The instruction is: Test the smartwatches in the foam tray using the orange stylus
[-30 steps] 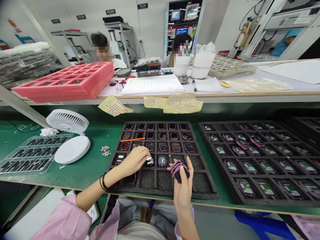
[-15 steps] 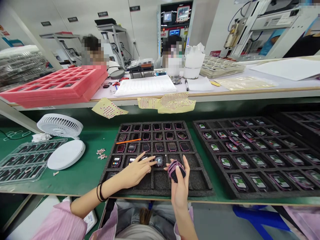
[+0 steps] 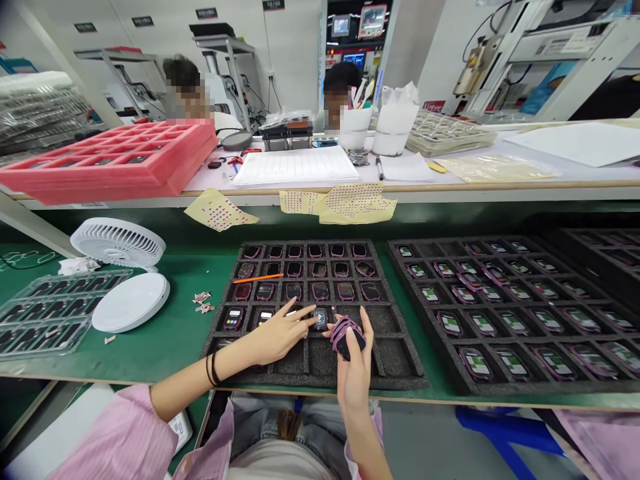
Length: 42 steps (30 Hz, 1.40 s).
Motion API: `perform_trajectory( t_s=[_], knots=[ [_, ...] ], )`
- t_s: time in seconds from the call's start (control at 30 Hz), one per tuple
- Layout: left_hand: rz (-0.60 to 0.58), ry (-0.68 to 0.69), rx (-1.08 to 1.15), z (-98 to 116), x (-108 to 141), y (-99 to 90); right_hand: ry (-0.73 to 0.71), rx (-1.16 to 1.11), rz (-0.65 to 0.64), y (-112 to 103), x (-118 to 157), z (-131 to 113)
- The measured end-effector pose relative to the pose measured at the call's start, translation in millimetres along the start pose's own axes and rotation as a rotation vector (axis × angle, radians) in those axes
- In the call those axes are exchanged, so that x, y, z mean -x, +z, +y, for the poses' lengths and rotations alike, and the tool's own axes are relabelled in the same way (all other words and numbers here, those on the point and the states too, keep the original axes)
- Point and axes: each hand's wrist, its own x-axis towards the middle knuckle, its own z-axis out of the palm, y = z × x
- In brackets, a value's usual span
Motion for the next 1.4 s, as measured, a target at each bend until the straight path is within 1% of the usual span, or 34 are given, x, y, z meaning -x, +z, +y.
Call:
perform_trajectory(
  t_s=[0.07, 0.13, 0.27, 0.3, 0.37, 0.43, 0.5, 0.57, 0.6, 0.63, 0.7, 0.83, 0.9, 1.07, 1.27, 1.33, 1.4],
  knots=[
    [0.025, 0.040, 0.042, 6.9, 7.3, -5.4, 0.000, 0.002, -0.005, -0.3, -0.5, 0.4],
    [0.085, 0.012, 0.112, 13.9, 14.2, -11.9, -0.003, 0.001, -0.012, 0.5, -0.7, 1.2],
    [0.271, -0.239, 0.339, 26.0, 19.6, -23.7, 0.004, -0.008, -0.040, 5.8, 0.8, 3.8],
    [0.318, -0.283, 0.414, 28.8, 18.7, -26.1, 0.011, -0.014, -0.054, 7.8, 1.7, 4.7],
    [0.391, -0.317, 0.583, 34.1, 14.4, -29.9, 0.028, -0.030, -0.081, 12.1, 4.2, 6.6],
    [0.431, -0.335, 0.780, 39.0, 8.1, -31.8, 0.036, -0.052, -0.100, 16.3, 7.1, 8.4],
    [0.486, -0.389, 0.978, 43.0, 1.3, -31.8, 0.035, -0.075, -0.121, 20.3, 10.0, 10.1],
    [0.566, -0.462, 1.120, 46.1, -4.6, -30.5, 0.031, -0.090, -0.148, 24.0, 12.3, 11.2],
    [0.601, -0.488, 1.154, 47.4, -6.9, -29.7, 0.030, -0.093, -0.156, 25.8, 13.3, 11.6],
    [0.629, -0.504, 1.165, 48.8, -8.9, -29.1, 0.028, -0.091, -0.161, 27.3, 14.1, 11.8],
    [0.666, -0.507, 1.115, 51.6, -11.5, -28.6, 0.022, -0.079, -0.166, 29.9, 15.6, 12.2],
    [0.745, -0.474, 0.895, 57.5, -13.2, -29.4, -0.006, -0.019, -0.172, 31.1, 18.1, 14.7],
    [0.785, -0.461, 0.827, 59.9, -13.0, -29.8, -0.039, 0.030, -0.171, 29.9, 18.9, 16.8],
    [0.870, -0.428, 0.751, 62.9, -11.4, -27.6, -0.097, 0.074, -0.181, 26.5, 19.6, 19.6],
    [0.908, -0.398, 0.744, 63.8, -11.9, -21.3, -0.141, 0.130, -0.184, 25.7, 21.7, 19.4],
    [0.893, -0.384, 0.766, 64.4, -12.2, -21.0, -0.146, 0.143, -0.174, 25.9, 22.0, 19.5],
    [0.840, -0.375, 0.801, 65.2, -11.3, -21.3, -0.137, 0.141, -0.161, 26.6, 21.8, 19.0]
  ],
)
